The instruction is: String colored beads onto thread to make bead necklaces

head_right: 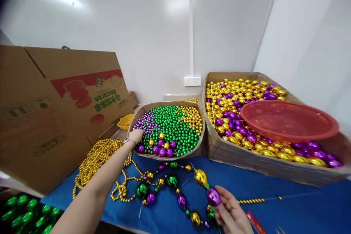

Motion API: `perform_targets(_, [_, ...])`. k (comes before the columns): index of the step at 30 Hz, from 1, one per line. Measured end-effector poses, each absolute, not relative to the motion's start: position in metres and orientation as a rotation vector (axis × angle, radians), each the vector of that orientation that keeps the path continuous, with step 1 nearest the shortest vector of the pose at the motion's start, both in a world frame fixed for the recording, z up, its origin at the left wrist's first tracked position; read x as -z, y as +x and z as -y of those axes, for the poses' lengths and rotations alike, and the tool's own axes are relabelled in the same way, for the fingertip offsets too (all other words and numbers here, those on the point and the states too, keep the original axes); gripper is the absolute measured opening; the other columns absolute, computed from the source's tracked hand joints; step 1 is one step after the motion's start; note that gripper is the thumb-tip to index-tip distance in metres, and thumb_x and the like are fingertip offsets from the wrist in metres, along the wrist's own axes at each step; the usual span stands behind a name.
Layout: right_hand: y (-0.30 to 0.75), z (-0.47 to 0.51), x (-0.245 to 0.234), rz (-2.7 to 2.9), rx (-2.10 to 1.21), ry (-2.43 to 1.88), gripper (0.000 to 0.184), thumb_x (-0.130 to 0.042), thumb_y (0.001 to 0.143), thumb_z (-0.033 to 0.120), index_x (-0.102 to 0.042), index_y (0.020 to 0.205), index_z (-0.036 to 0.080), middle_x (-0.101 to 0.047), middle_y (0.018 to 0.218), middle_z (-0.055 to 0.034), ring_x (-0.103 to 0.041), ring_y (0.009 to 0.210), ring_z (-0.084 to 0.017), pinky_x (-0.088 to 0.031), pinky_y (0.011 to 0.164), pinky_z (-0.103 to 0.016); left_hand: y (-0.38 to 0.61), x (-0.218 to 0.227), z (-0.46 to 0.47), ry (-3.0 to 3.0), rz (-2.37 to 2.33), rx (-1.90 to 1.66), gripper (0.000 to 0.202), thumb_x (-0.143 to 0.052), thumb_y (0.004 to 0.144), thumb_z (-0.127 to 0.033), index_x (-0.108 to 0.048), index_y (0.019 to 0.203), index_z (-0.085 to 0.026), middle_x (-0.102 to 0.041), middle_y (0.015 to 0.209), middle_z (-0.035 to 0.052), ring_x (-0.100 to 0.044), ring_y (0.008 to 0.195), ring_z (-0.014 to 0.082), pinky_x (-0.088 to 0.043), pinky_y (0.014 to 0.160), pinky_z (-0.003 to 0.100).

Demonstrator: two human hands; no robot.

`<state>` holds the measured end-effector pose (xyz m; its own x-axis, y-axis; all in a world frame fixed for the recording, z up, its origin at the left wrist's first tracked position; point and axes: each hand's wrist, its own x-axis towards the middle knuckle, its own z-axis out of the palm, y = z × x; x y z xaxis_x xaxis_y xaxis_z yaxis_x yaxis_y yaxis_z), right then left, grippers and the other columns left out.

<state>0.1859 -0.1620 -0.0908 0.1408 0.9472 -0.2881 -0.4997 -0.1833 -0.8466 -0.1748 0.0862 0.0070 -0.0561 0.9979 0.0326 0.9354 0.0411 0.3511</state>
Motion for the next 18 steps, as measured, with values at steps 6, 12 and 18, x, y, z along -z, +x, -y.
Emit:
perform_targets(6, [0.180,0.162,0.082,0.602,-1.370,-1.113,0.052,-0.077,0.065,0.044,-0.058,0.110,0.027,-0.063,0.086,0.0000,-0.055,0.065,-0.012,-0.046,0.058,-0.021,-0.145,-0.008,-0.071,1.898,-1.820,-0.774,0.030,-0.055,0.086,-0.030,-0.061,0.108,-0.011,-0.062,0.109,0.0126,-0.058,0.103,0.0260,-0.047,0.089,0.043])
perform_targets(12, [0.173,0.162,0.075,0.634,-1.306,-1.155,0.049,-0.076,0.064,0.047,-0.061,0.106,0.025,-0.063,0.079,0.0003,-0.053,0.062,-0.012,-0.043,0.056,-0.021,-0.071,0.001,0.001,1.470,-1.093,-1.048,0.033,-0.056,0.085,-0.033,-0.061,0.109,-0.012,-0.066,0.105,0.0133,-0.066,0.086,0.0189,-0.053,0.077,0.031])
perform_targets(18, [0.174,0.163,0.078,0.693,-1.229,-1.201,0.049,-0.072,0.068,0.051,-0.059,0.107,0.024,-0.059,0.075,0.0015,-0.052,0.062,-0.012,-0.041,0.055,-0.022,-0.024,0.013,0.047,0.828,-0.643,-1.018,0.020,-0.071,0.075,-0.024,-0.066,0.090,-0.012,-0.067,0.080,0.0044,-0.065,0.071,0.0130,-0.053,0.065,0.023])
